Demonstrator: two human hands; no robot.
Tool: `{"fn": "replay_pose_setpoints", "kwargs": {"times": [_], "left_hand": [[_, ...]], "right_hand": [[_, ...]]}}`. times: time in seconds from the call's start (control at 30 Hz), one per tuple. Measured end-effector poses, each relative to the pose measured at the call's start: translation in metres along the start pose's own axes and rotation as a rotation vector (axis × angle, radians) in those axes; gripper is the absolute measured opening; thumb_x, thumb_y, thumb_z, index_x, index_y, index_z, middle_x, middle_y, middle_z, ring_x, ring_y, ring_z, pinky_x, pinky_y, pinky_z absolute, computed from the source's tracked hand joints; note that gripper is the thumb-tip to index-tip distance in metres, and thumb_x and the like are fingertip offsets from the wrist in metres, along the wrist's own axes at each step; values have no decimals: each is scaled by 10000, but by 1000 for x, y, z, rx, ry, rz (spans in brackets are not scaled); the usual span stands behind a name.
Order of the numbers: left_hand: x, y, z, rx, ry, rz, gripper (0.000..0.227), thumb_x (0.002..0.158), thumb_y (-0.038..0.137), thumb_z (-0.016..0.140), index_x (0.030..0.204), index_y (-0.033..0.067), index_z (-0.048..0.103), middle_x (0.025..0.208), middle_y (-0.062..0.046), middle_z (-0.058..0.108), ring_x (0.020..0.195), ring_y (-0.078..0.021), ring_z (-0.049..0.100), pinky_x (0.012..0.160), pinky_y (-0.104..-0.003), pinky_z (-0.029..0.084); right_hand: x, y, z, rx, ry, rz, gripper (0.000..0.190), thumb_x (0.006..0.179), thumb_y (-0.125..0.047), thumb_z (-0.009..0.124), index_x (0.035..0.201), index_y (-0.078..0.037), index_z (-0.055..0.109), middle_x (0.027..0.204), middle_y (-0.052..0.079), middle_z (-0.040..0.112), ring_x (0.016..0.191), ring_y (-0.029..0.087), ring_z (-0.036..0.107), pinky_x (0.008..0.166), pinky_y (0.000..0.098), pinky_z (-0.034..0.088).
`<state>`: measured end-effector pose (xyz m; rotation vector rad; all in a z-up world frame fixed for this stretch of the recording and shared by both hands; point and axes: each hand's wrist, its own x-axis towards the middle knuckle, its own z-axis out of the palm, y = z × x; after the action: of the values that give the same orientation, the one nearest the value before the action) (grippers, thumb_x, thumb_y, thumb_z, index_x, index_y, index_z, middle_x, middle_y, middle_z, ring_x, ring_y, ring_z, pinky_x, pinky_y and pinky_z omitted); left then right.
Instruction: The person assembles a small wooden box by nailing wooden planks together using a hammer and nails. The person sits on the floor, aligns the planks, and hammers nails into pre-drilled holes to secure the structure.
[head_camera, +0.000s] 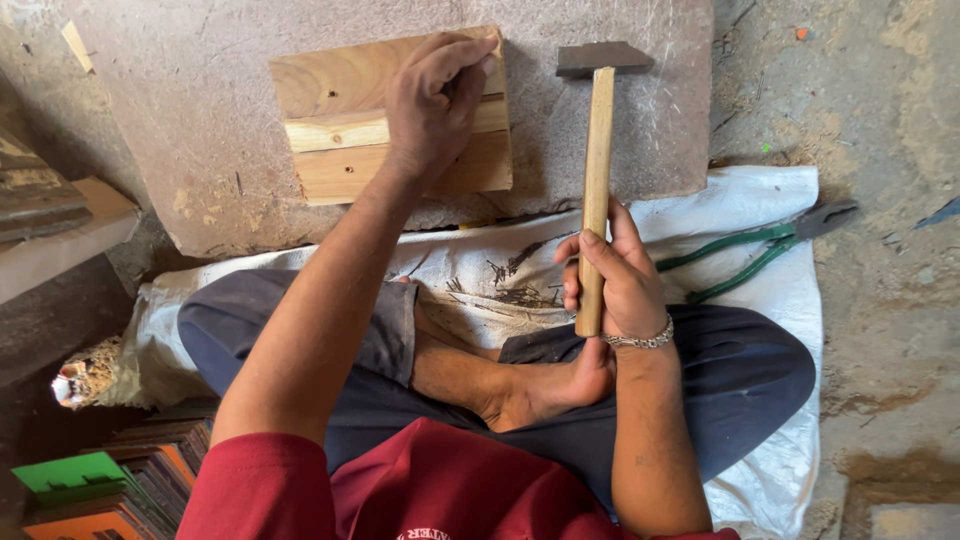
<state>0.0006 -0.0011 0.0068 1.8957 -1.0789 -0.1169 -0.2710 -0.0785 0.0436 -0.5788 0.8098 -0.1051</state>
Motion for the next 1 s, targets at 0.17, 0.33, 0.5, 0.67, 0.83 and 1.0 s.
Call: {"fn": "replay_pose_setpoints", "kwargs": {"times": [0.17, 0.33, 0.5, 0.67, 0.83, 1.0], "left_hand": [[-2, -5, 3, 53, 32, 63, 121, 968, 87, 749, 1081, 128, 765, 1032, -14, 759, 889, -139, 754, 755, -281, 619], [0, -5, 3, 90, 35, 21, 197, 934, 88, 761, 1106, 184, 767, 1032, 7, 777, 831, -130, 755, 730, -285, 621], [-6, -10, 4, -3, -31, -114, 697, 886, 127, 839, 1479, 211, 481, 967, 49, 775, 769, -127, 747, 709, -302, 609], [-6, -13, 5, -51, -17, -128, 933, 888, 93, 836, 1605, 245, 259, 983, 68, 787, 786, -114, 768, 739, -290, 630], [-6, -17, 8, -40, -42, -157, 965, 898, 119, 842, 1611, 246, 205, 978, 76, 787, 797, -115, 765, 748, -294, 623], [-8, -18, 9, -39, -20, -140, 989, 894, 112, 843, 1615, 246, 180, 980, 68, 781, 872, -137, 766, 799, -319, 610]], "right_hand": [[-2, 7, 15, -232, 87, -153, 723, 1017, -111, 571, 1659, -150, 241, 828, 72, 580, 547, 82, 518, 442, 229, 466], [-23, -2, 37, -901, 263, -402, 670, 982, -105, 625, 1590, -30, 353, 1166, 165, 718, 614, 195, 575, 507, 294, 499], [-34, -6, 54, -1304, 165, -948, 585, 1080, -123, 632, 1600, -19, 386, 1502, 284, 577, 1334, 383, 651, 1069, 408, 572], [-31, -17, 76, -1454, 204, -735, 581, 1007, -111, 640, 1549, 1, 464, 1375, 279, 649, 1214, 387, 683, 981, 423, 577], [-44, -31, 81, -1357, 153, -962, 546, 1054, -49, 640, 1553, 35, 435, 1373, 273, 667, 1185, 346, 735, 959, 383, 626], [-41, -18, 86, -1396, 187, -1004, 565, 1057, -23, 649, 1572, 20, 421, 1240, 223, 708, 1083, 320, 730, 907, 380, 616]]}}
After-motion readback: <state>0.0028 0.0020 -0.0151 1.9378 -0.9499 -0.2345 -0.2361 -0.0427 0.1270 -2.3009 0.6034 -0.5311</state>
